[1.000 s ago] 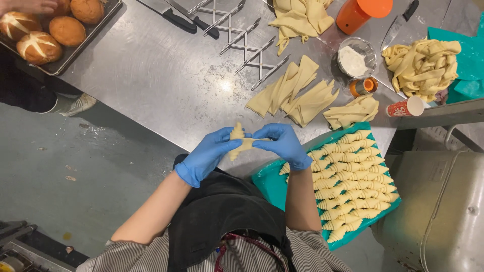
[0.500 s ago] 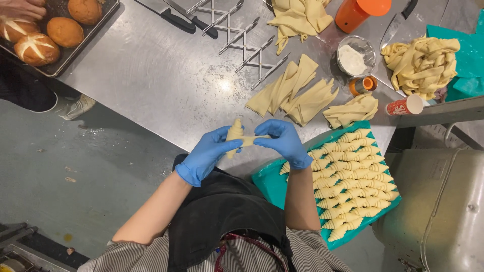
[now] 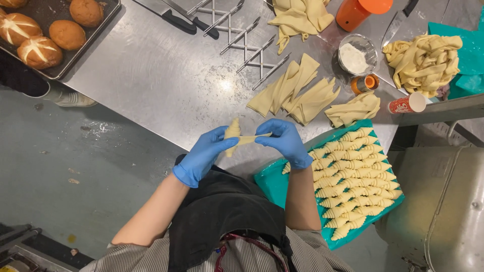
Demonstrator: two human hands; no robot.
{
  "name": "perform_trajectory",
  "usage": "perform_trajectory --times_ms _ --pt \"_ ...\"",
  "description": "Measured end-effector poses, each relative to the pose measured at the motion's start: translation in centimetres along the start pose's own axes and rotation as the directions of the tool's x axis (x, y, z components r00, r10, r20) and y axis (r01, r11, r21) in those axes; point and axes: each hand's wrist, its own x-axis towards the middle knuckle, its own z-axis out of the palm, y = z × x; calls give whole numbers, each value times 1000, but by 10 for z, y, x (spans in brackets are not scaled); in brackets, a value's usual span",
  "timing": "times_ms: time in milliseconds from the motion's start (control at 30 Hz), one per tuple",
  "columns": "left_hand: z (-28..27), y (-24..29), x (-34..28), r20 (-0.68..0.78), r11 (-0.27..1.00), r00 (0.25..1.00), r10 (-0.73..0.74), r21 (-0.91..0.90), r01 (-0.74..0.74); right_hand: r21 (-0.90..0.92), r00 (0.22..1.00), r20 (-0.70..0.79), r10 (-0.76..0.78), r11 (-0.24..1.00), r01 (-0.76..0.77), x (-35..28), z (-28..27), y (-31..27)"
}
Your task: Rolling triangular pieces of dough into croissant shapes and placing them on a tray.
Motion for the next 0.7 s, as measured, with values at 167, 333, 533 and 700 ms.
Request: perform_trajectory --times_ms 167,333,533,700 --pt "7 6 -6 66 999 998 23 -35 -21 16 1000 27 4 1000 -5 1 11 -5" --pt "-3 8 -5 6 999 999 32 18 -32 60 1000 5 -8 998 7 4 13 -3" --pt "-2 5 -3 73 997 995 67 -41 -64 52 999 -15 33 998 -32 9 26 -6" --pt "-17 -2 7 60 998 997 51 -46 -48 109 999 -28 -14 994 17 13 30 -5"
